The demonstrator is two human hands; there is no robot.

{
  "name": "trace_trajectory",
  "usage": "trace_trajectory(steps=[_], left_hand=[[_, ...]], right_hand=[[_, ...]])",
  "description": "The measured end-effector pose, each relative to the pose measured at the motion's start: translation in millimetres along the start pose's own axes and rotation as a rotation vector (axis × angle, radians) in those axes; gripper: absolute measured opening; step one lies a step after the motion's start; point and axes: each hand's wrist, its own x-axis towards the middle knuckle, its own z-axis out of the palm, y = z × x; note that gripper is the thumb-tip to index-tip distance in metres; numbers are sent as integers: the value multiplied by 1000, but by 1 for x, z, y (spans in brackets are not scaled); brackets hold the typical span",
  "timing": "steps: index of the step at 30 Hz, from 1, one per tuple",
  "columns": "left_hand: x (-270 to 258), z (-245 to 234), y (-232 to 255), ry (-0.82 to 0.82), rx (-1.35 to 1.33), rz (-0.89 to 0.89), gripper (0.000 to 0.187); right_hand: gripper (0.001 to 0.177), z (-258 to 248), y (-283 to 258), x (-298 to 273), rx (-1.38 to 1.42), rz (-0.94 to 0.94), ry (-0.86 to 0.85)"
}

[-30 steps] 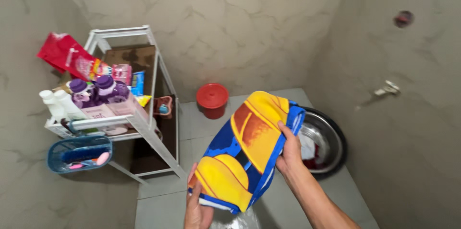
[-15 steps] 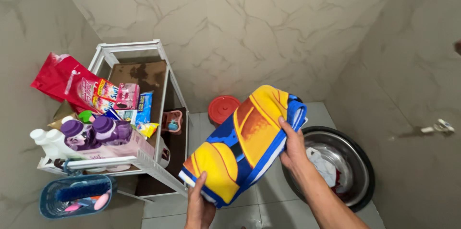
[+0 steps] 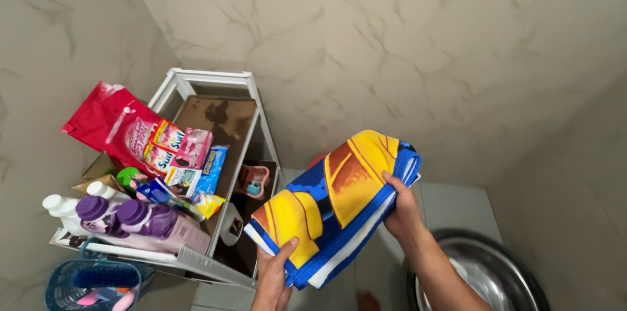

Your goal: The person folds a blue and yellow towel and places it on a bathroom shelf. Then the person picks up a pink towel, folds it, and holds it in the bathroom.

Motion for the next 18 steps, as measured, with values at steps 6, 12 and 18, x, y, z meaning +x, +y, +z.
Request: trace_trajectory(steps=[6,12,18], left_hand=[[47,31,-11,173,-19,97,77],[76,39,-3,329,-104,204,80],[115,26,9,408,-153,340,79]], right_hand=[[63,24,-26,83,-135,104,35],[64,57,-18,154,-268,185,-93],[56,102,13,221,-277,391,-152]])
